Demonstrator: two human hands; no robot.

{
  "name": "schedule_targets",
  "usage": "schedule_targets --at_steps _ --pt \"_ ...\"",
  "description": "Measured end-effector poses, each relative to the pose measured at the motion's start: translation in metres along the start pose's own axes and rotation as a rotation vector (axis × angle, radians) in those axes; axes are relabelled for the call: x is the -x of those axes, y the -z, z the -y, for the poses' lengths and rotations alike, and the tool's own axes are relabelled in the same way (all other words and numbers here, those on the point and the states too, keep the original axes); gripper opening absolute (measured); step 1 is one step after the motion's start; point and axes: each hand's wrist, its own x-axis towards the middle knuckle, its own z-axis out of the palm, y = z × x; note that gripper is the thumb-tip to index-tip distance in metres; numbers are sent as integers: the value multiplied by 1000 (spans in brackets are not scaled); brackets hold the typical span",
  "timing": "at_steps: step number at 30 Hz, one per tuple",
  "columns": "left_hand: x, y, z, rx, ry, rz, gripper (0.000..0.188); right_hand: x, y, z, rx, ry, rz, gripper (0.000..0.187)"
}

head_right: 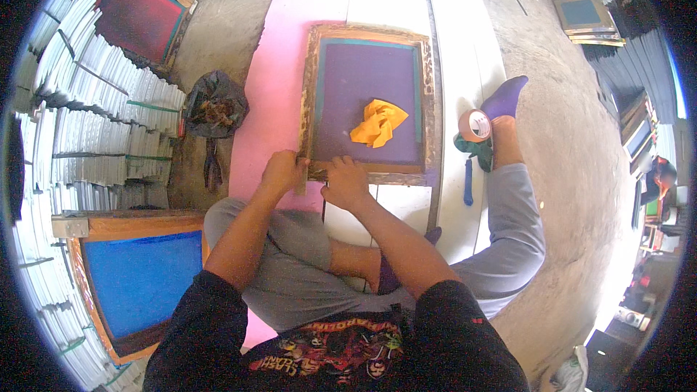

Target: The person wipes the purple surface of a wooden frame with a green cloth, then uses a utility knife to cut and apply masking tape along the frame edges. The person continues wiping and taping the frame.

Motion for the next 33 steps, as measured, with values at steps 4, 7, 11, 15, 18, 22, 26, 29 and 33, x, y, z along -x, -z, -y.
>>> schedule_targets --at_steps 4,7,11,15,18,22,26,29,33 --pt "-8 -6 9 41 -32 19 38 -13 -11 14 -20 33 -6 44" --pt "-9 -9 9 22 -61 2 39 -21 -15 21 -59 25 14 42" --pt "-8 -12 12 58 -25 -10 39 -27 -5 24 -159 -13 93 41" --pt "-11 -15 17 88 -47 -17 40 -40 0 3 -198 -52 177 37" --pt "-10 -10 13 96 -42 -8 40 -51 -3 -3 -226 -92 139 35" --pt "-10 -16 23 94 -29 -60 40 -45 3 7 -430 -115 188 37" --pt "-5 -6 11 133 10 -3 39 -15 -6 -7 -255 -109 92 40" --pt "0 -4 8 124 42 -8 40 5 7 -37 -227 -142 90 38" --pt "5 2 -2 127 51 -10 41 45 16 -102 -126 -214 55 38"
